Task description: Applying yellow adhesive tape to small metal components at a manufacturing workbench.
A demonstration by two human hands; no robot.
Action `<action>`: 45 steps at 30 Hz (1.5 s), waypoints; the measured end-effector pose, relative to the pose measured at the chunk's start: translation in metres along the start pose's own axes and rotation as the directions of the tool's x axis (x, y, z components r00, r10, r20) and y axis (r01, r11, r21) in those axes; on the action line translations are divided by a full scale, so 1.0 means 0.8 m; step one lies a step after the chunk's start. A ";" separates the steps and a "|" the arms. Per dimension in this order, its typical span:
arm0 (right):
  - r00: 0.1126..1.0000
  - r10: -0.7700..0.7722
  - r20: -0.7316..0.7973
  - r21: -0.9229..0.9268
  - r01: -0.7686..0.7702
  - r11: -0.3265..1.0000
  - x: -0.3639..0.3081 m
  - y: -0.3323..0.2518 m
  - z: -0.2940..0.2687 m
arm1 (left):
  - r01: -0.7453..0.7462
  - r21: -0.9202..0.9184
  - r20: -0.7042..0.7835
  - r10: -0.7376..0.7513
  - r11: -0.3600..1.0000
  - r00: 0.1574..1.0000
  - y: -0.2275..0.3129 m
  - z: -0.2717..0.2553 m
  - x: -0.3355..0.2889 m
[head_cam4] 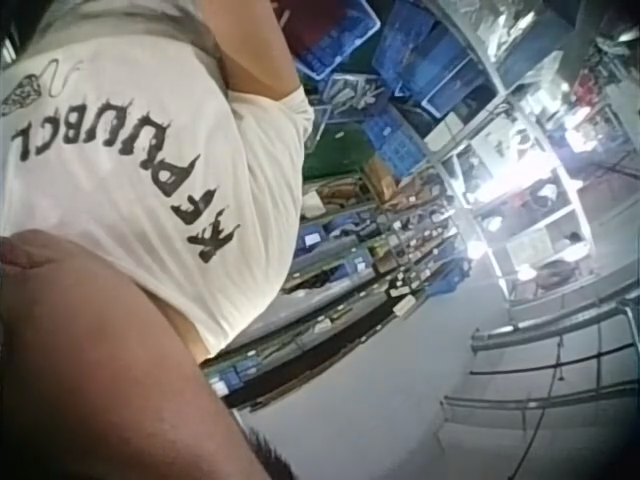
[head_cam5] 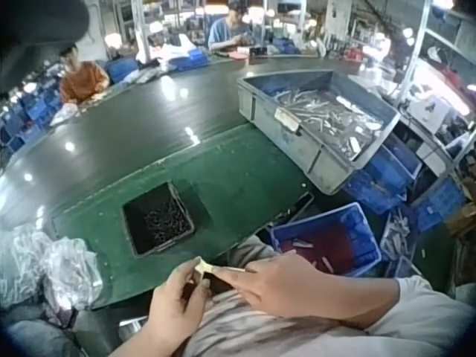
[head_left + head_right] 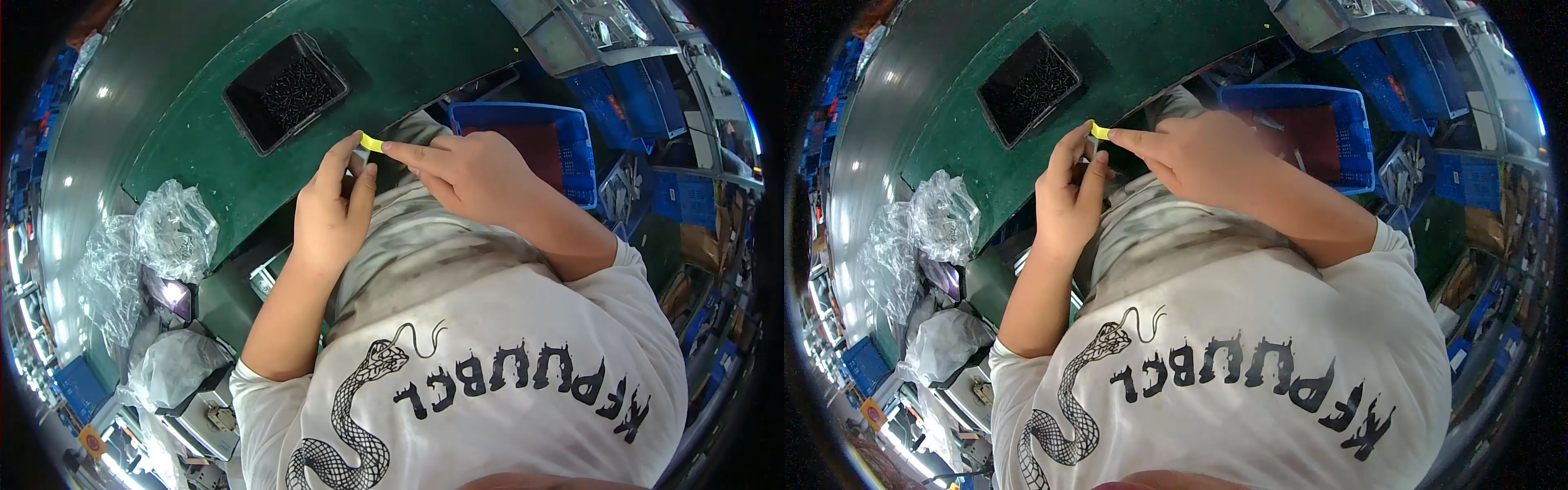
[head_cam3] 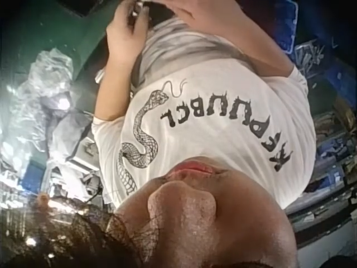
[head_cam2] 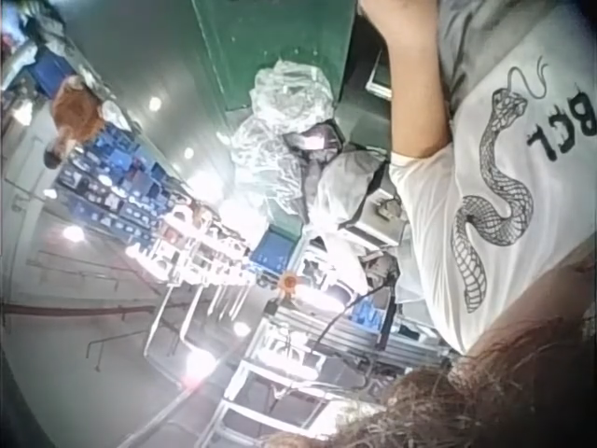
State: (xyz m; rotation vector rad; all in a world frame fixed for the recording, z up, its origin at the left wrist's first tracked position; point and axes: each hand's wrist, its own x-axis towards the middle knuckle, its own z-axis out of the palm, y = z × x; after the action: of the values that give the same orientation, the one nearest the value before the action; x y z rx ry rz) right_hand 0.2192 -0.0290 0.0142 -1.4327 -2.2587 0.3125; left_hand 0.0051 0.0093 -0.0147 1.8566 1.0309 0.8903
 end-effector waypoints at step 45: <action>0.934 -0.320 -0.160 -0.234 0.279 0.931 0.006 0.030 0.003 | 0.291 -0.570 0.134 -0.263 0.768 0.955 0.011 -0.005 0.009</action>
State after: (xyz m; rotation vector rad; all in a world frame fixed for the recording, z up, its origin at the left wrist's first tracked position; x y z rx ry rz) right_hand 0.2353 -0.0142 0.0037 -1.1263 -2.3522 -0.1612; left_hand 0.0077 0.0142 -0.0042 1.1610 0.8458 0.8573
